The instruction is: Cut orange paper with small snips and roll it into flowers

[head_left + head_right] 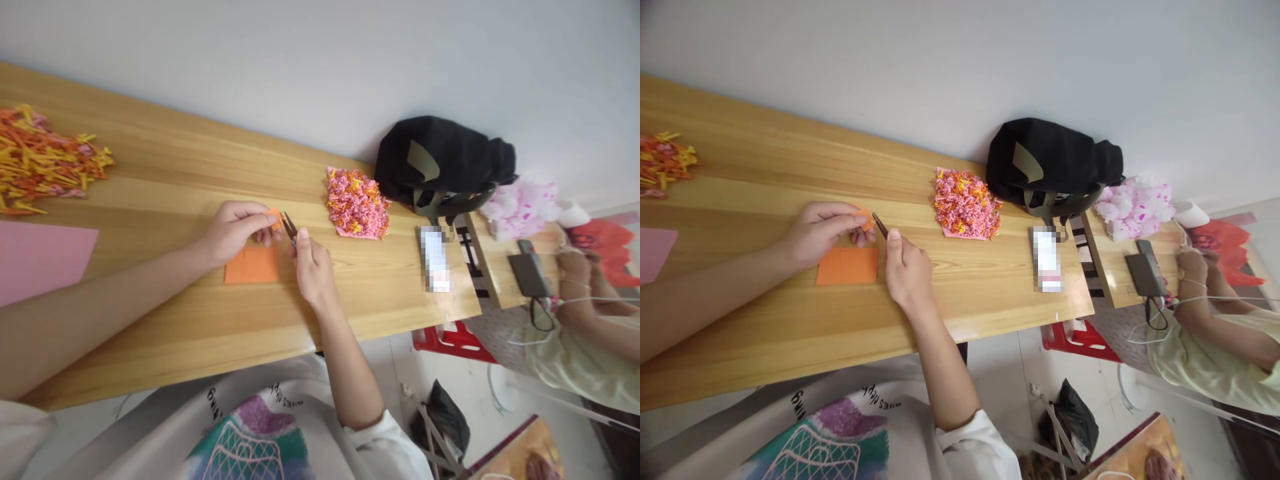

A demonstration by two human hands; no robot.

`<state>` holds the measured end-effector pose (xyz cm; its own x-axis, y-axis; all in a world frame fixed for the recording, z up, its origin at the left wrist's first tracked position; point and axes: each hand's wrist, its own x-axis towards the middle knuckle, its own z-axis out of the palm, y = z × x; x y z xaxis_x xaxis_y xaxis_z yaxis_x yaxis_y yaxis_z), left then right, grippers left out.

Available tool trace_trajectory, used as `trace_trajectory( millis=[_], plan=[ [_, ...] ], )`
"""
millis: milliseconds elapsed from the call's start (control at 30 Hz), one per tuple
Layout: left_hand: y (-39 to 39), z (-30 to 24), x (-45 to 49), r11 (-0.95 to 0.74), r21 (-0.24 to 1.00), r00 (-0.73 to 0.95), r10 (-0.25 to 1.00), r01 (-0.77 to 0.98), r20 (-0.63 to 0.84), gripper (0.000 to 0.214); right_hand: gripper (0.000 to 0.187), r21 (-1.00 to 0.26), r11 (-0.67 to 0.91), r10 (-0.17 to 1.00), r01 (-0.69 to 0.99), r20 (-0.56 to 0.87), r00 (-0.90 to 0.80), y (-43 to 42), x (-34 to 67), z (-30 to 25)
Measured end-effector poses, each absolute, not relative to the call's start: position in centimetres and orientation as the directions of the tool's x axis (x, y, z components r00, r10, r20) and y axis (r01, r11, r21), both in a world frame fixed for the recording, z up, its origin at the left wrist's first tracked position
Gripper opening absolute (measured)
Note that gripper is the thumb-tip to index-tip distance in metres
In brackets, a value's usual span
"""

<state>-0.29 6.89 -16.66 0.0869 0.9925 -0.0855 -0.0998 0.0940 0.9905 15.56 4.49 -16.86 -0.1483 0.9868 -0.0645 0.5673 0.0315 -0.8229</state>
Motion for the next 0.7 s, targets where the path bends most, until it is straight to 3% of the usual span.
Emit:
trace_trajectory(
  millis=[200, 700],
  plan=[
    [6.84, -16.61, -0.40, 0.101, 0.988, 0.098, 0.991, -0.119, -0.090, 0.017, 0.052, -0.825, -0.015, 0.990, 0.565, -0.093, -0.109, 4.50, 15.47, -16.72],
    [7.01, -16.94, -0.47, 0.099, 0.992, 0.150, 0.985, -0.079, -0.086, 0.015, 0.056, -0.771, 0.052, 0.985, 0.635, -0.065, -0.160, 4.42, 15.40, -16.60]
  ],
)
